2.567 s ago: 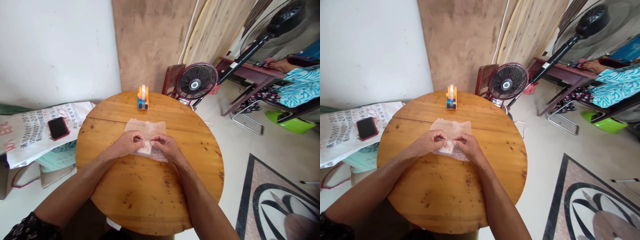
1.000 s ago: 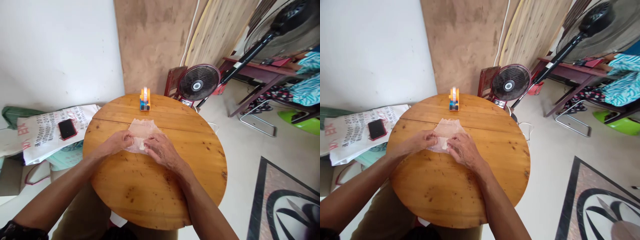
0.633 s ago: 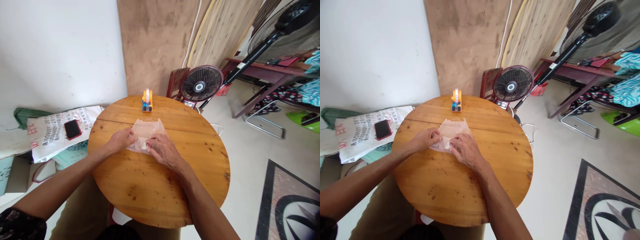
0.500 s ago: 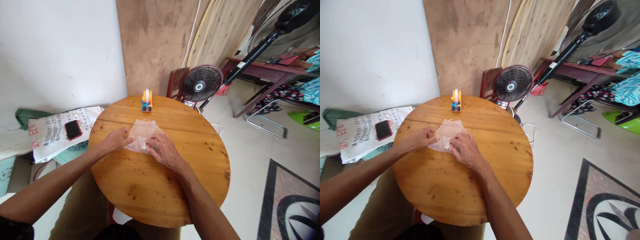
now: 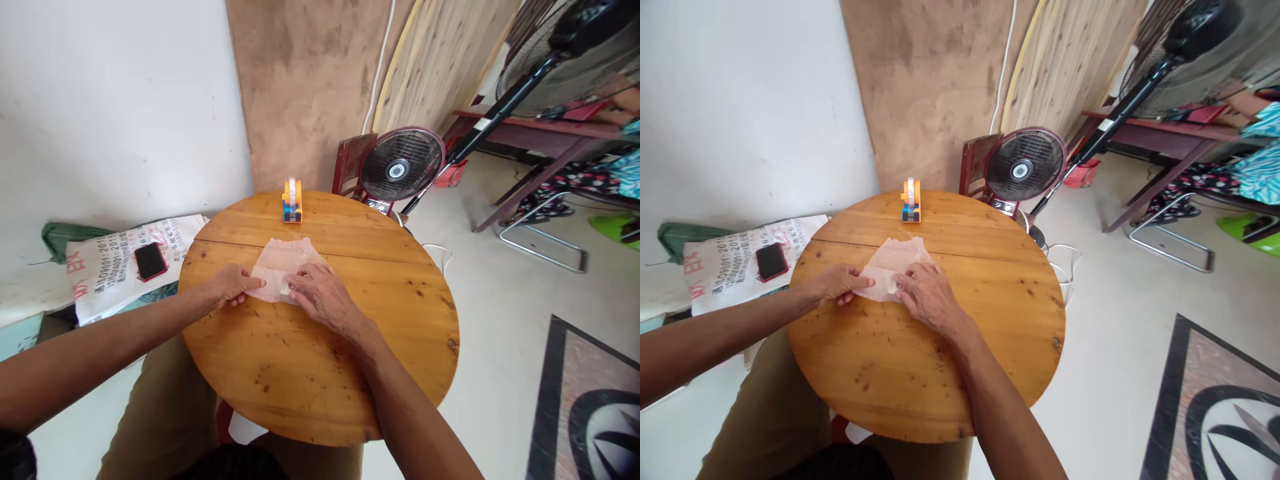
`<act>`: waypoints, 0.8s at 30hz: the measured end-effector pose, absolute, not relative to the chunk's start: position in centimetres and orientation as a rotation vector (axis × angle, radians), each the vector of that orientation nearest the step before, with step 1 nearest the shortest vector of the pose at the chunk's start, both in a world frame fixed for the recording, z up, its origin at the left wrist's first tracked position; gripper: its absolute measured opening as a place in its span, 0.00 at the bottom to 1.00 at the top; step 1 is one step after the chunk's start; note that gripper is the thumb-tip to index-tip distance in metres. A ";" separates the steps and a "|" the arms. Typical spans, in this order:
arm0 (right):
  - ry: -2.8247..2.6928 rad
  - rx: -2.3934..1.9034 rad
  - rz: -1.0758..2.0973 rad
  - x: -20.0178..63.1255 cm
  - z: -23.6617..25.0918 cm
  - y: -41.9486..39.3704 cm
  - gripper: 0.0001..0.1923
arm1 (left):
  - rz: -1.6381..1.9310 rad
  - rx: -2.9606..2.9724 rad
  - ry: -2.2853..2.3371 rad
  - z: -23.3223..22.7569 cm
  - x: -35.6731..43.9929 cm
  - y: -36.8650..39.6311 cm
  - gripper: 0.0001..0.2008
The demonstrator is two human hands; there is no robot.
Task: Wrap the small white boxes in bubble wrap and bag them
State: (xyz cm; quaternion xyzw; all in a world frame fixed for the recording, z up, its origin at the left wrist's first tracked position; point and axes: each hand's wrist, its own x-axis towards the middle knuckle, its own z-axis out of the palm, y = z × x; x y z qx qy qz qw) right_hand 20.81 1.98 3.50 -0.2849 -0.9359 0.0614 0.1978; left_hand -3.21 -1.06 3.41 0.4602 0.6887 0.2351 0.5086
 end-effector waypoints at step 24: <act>-2.732 -0.849 0.026 20.3 4.2 1.2 0.14 | 0.946 0.793 1.377 4.0 0.8 -1.3 0.12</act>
